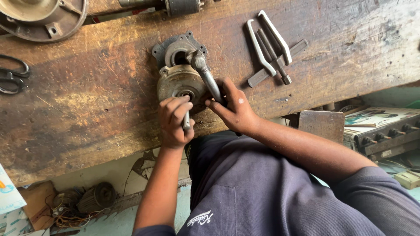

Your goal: The person disassembles an electric motor at a wooden workbench. They carry the motor housing and rotor across the workshop, pick a punch from a tool shelf, and use a hammer and punch by hand to drive a bearing out of the motor end bell, then set the separated parts on the bench.

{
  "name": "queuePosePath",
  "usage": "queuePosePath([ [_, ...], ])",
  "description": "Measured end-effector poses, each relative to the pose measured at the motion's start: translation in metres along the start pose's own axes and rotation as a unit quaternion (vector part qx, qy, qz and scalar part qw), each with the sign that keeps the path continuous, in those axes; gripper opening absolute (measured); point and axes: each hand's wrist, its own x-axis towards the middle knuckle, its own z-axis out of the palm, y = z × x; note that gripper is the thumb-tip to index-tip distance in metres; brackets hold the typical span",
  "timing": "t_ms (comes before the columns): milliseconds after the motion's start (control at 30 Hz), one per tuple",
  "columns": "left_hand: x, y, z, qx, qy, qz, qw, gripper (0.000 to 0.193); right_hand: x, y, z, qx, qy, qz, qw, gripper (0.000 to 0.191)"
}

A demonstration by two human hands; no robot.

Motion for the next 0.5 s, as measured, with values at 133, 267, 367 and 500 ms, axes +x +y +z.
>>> queuePosePath([
  [133, 0.002, 0.004, 0.019, 0.019, 0.055, -0.035, 0.998, 0.042, -0.001, 0.001, 0.000, -0.019, 0.012, 0.003, 1.000, 0.037],
  [267, 0.006, 0.002, 0.026, 0.058, 0.073, -0.034, 0.995, 0.041, -0.002, 0.005, 0.000, -0.011, 0.013, 0.041, 0.999, 0.037],
  [367, 0.011, 0.000, 0.029, 0.075, 0.099, -0.028, 0.992, 0.041, -0.002, 0.010, -0.002, 0.017, 0.004, 0.019, 1.000, 0.034],
  [500, 0.012, 0.000, 0.029, 0.079, 0.097, -0.033, 0.992, 0.039, 0.002, 0.017, -0.008, 0.042, -0.014, 0.049, 0.998, 0.033],
])
